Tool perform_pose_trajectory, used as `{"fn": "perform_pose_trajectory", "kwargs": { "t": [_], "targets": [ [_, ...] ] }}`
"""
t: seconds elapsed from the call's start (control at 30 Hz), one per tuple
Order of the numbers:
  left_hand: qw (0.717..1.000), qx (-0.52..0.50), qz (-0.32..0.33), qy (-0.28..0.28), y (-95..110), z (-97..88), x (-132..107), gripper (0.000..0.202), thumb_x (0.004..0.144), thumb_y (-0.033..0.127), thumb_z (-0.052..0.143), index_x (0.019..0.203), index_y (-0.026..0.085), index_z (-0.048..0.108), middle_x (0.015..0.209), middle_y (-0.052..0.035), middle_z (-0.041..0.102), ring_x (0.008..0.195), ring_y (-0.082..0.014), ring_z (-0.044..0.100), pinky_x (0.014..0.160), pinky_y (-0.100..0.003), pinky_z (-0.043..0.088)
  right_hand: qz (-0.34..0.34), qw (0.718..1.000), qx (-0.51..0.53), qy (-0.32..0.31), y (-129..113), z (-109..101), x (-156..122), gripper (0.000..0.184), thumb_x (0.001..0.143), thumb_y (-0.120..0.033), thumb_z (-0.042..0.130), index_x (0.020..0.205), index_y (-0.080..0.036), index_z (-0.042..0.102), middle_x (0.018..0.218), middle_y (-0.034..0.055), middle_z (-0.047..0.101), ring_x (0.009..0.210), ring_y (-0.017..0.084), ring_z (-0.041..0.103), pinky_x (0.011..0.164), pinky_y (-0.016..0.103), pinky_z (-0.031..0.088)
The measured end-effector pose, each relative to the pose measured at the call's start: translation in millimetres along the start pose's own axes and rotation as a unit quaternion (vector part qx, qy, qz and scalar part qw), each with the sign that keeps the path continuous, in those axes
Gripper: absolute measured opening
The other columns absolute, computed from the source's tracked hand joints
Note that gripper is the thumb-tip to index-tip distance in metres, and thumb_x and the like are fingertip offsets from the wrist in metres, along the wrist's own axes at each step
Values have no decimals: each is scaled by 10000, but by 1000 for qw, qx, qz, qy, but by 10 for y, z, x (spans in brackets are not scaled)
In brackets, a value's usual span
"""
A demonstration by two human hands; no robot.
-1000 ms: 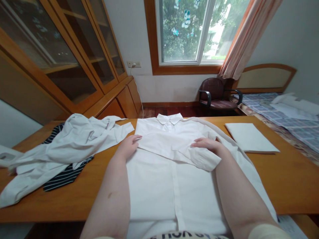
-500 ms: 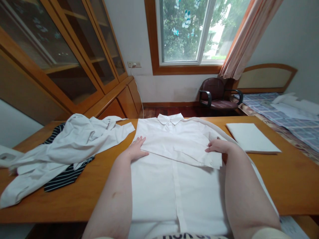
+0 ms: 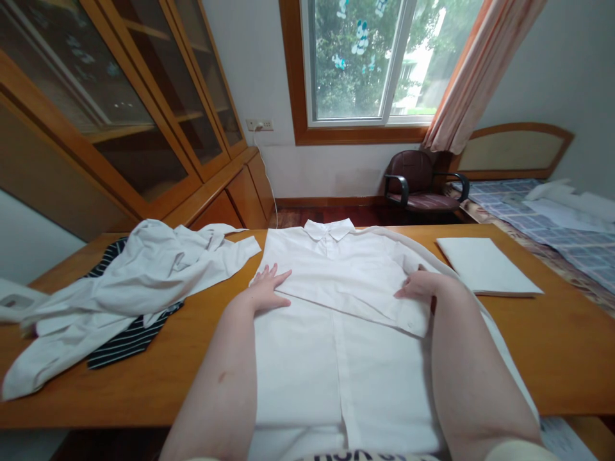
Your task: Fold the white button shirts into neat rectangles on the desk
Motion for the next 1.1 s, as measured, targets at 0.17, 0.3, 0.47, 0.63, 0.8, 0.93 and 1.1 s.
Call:
{"fn": "perform_pose_trajectory", "kwargs": {
  "t": [0.17, 0.3, 0.47, 0.63, 0.8, 0.93, 1.1],
  "targets": [
    [997, -6, 76, -18, 232, -3, -80, 817, 641, 478, 660, 1393, 400, 350, 1551, 18, 35, 1404, -284, -95, 1123, -510, -1, 19, 995, 39, -86, -198, -67, -74, 343, 729, -486, 615, 869, -180, 686, 971, 123, 648, 886, 277, 592, 755, 354, 432],
    [994, -21, 103, 8, 303, 27, -59, 692, 677, 439, 640, 1340, 387, 449, 1543, 35, 124, 1414, -287, -29, 1130, -501, 6, 12, 999, 38, 19, -414, -110, -129, 276, 746, -391, 597, 945, -206, 644, 923, 84, 656, 777, 220, 587, 650, 303, 407],
    [991, -55, 112, 46, 325, 34, -21, 561, 705, 455, 629, 1251, 342, 565, 1518, 7, 248, 1415, -269, 120, 1138, -473, 42, -207, 975, 84, 13, -926, 11, -374, 230, 687, -394, 653, 845, -229, 624, 806, 8, 635, 682, 151, 544, 575, 241, 346],
    [982, -89, 120, 114, 374, 3, -40, 273, 765, 432, 553, 882, 265, 736, 1387, -17, 481, 1329, -235, 351, 1127, -352, 196, -260, 963, 46, -52, -1248, 225, -522, 365, 538, -417, 759, 823, -235, 620, 776, -9, 633, 648, 146, 524, 544, 237, 316],
    [973, -125, 142, 133, 394, -34, -74, 262, 770, 397, 505, 776, 247, 720, 1239, -14, 598, 1128, -217, 542, 995, -294, 388, -273, 961, 14, -38, -1268, 284, -482, 209, 594, -284, 662, 792, -230, 622, 775, 8, 645, 642, 153, 524, 543, 242, 315],
    [968, -163, 138, 128, 397, -53, -103, 273, 759, 413, 496, 787, 245, 710, 1137, -13, 656, 1042, -217, 588, 917, -281, 433, -259, 964, 31, -49, -1231, 235, -484, 132, 623, -200, 570, 743, -219, 623, 695, -4, 623, 601, 137, 508, 540, 236, 315],
    [973, -190, 98, 84, 388, -43, -112, 332, 742, 487, 519, 804, 222, 709, 881, -23, 712, 820, -214, 629, 746, -282, 470, -235, 964, 79, -95, -1163, 176, -507, 87, 646, -254, 600, 709, -202, 630, 639, -18, 596, 582, 120, 483, 533, 225, 312]
  ]
}}
Point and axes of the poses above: each hand's wrist, its own x-axis towards the middle knuckle, its own z-axis out of the palm, y = z × x, the point moved 1 cm from there along x, towards the middle knuckle
